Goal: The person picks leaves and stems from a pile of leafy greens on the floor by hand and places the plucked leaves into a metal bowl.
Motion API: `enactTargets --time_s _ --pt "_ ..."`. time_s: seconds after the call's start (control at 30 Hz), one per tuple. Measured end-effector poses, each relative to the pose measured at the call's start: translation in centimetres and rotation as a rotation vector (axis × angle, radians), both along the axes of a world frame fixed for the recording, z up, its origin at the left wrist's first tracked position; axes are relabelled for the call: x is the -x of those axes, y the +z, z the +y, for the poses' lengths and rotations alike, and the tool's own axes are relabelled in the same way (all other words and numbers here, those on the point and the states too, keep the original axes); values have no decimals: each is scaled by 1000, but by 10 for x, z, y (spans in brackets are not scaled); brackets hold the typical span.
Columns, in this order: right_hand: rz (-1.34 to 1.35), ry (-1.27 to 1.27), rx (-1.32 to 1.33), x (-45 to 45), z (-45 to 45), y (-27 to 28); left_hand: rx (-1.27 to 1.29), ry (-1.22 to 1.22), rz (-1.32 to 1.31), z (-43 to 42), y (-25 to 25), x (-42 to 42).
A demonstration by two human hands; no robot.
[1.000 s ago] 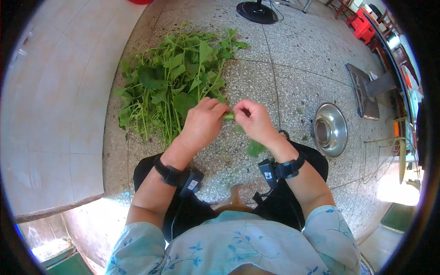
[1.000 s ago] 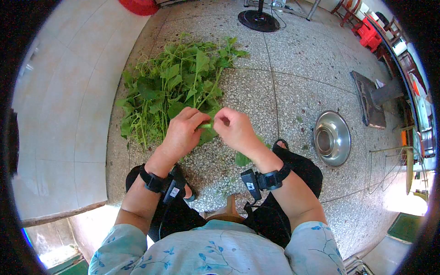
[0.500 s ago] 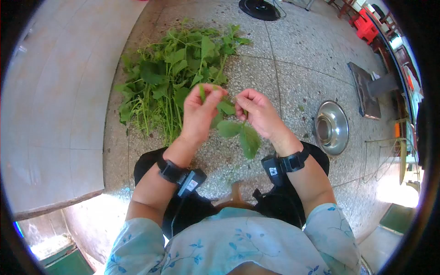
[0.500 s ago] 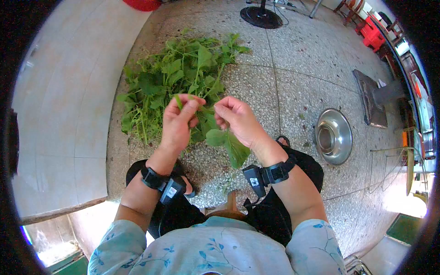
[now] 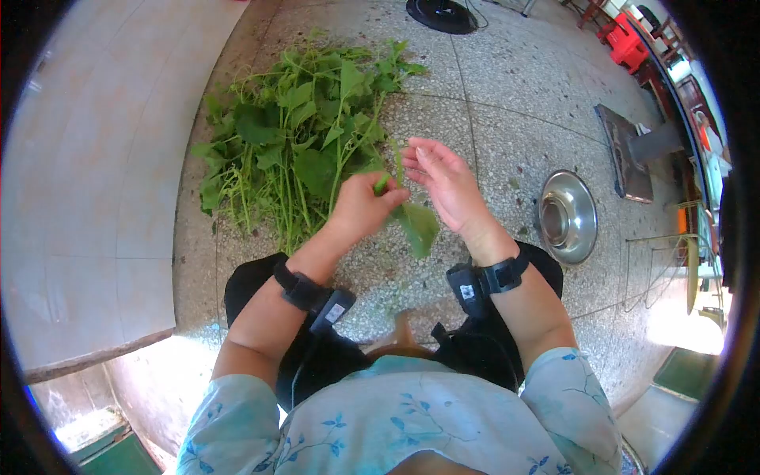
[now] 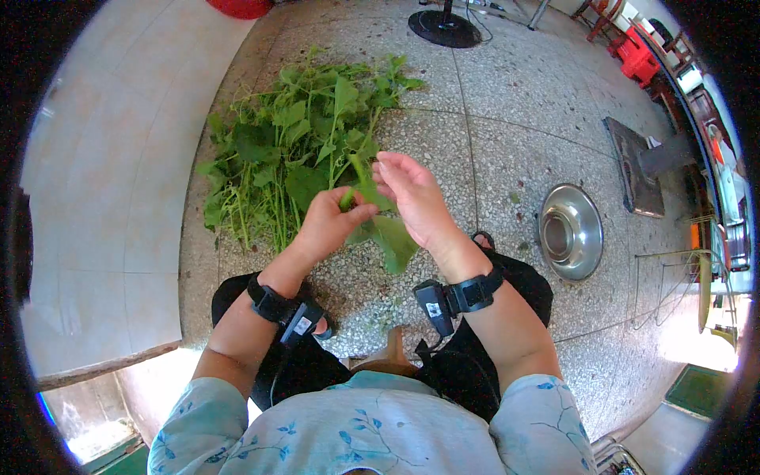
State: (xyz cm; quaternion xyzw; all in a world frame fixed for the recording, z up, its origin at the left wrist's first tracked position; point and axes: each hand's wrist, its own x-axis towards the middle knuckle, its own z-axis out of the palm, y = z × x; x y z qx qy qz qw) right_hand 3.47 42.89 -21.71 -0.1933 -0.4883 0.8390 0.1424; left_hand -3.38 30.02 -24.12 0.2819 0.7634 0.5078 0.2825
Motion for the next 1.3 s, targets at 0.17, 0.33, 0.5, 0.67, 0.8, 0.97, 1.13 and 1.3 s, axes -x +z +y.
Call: enactTargets --time_s 0.17,0.33,0.5,0.67,0.8,0.97,1.13,1.3 --pt "-65 15 -620 -14 9 -11 -132 259 -74 -5 -2 21" --pt "110 -195 -1066 -22 7 -4 -323 480 -588 -11 3 34" --pt "-3 -47 -1095 -8 -2 -16 -399 396 -770 -9 9 23" --pt "-74 49 -997 -5 -11 -13 -392 320 -560 -8 4 17" --pt "-66 8 -976 -2 -13 -18 -329 288 -450 -6 6 10" --pt "23 -62 -1253 -2 -13 -20 -227 256 -203 -4 -5 8" --pt "59 -73 -1387 -2 -16 -19 -194 265 -49 -2 -15 9" --pt "47 -36 -1454 -3 -14 -23 -123 248 26 -2 -16 6"
